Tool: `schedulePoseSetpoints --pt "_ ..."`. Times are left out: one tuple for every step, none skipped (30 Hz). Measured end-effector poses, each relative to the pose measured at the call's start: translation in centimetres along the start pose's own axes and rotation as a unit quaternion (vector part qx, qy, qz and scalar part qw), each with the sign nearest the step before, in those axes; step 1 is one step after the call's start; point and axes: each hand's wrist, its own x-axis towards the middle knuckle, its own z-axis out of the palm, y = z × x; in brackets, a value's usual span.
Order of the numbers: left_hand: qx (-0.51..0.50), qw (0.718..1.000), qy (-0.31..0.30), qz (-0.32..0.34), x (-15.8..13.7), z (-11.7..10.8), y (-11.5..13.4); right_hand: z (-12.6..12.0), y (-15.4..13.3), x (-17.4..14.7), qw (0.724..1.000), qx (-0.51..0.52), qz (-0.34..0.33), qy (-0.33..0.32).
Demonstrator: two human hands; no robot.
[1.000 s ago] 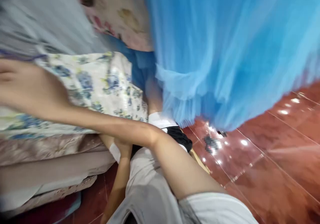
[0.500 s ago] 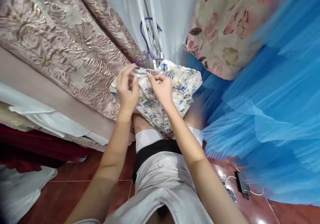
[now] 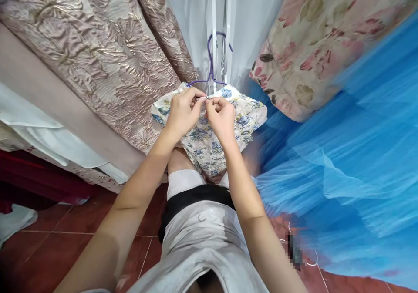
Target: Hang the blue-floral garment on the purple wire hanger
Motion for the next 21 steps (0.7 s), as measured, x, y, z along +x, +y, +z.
schedulePoseSetpoints --pt "-0.006 1.0 0.001 0.005 0.1 0.0 -0.1 0.0 -0.1 -0.1 1.0 -0.002 -0.001 -0.001" --pt "-0.007 1.0 0.002 0.011 0.2 0.1 -0.2 0.1 -0.1 -0.2 1.0 -0.006 -0.001 0.0" --pt "-0.004 1.0 0.001 0.019 0.3 0.3 -0.3 0.1 -0.1 -0.3 1.0 -0.011 0.0 0.003" --pt "0.002 1.0 0.001 0.029 0.6 0.5 -0.4 0.1 -0.1 -0.3 1.0 -0.02 0.0 0.009" --pt "0.009 0.999 0.003 0.04 0.8 0.7 -0.5 0.2 -0.2 -0.3 0.999 -0.033 -0.003 0.017" --pt "0.016 0.999 0.007 0.05 1.1 0.9 -0.6 0.2 -0.2 -0.3 0.998 -0.049 -0.007 0.026" --pt "0.02 0.998 0.012 0.058 1.4 1.1 -0.7 0.2 -0.3 -0.4 0.997 -0.069 -0.012 0.035" --pt "0.022 0.998 0.019 0.064 1.7 1.1 -0.9 0.2 -0.5 -0.4 0.995 -0.092 -0.016 0.042" --pt "0.02 0.997 0.028 0.066 2.1 1.1 -1.0 0.1 -0.5 -0.6 0.992 -0.119 -0.017 0.046" --pt "0.015 0.997 0.041 0.065 2.4 0.8 -1.2 0.0 -0.5 -0.8 0.988 -0.148 -0.016 0.043" --pt "0.009 0.997 0.057 0.06 2.7 0.3 -1.5 -0.2 -0.4 -1.2 0.983 -0.18 -0.011 0.033" --pt "0.004 0.996 0.076 0.056 2.9 -0.4 -1.9 -0.5 -0.1 -1.7 0.977 -0.213 -0.004 0.016" --pt "0.001 0.994 0.099 0.05 3.1 -1.3 -2.4 -0.8 0.4 -2.5 0.969 -0.246 0.006 -0.006" --pt "0.001 0.991 0.126 0.04 3.2 -2.3 -3.1 -1.1 1.0 -3.4 0.961 -0.275 0.02 -0.03" --pt "0.0 0.988 0.154 0.027 3.2 -3.4 -3.9 -1.4 1.7 -4.4 0.951 -0.302 0.04 -0.055" --pt "-0.003 0.984 0.181 0.01 3.1 -4.5 -5.0 -1.6 2.5 -5.5 0.94 -0.325 0.063 -0.077" --pt "-0.007 0.979 0.204 -0.01 2.8 -5.4 -6.3 -1.9 3.3 -6.7 0.93 -0.344 0.089 -0.094" --pt "-0.015 0.974 0.225 -0.035 2.4 -6.2 -7.7 -2.0 4.1 -7.8 0.92 -0.359 0.112 -0.109" --pt "-0.03 0.968 0.241 -0.063 1.8 -6.7 -9.2 -2.1 4.8 -8.9 0.913 -0.366 0.131 -0.123" --pt "-0.056 0.962 0.25 -0.094 1.0 -6.8 -10.7 -2.1 5.5 -9.9 0.908 -0.368 0.146 -0.138" --pt "-0.097 0.952 0.259 -0.133 0.1 -6.6 -12.1 -2.1 6.1 -10.7 0.905 -0.365 0.157 -0.152"
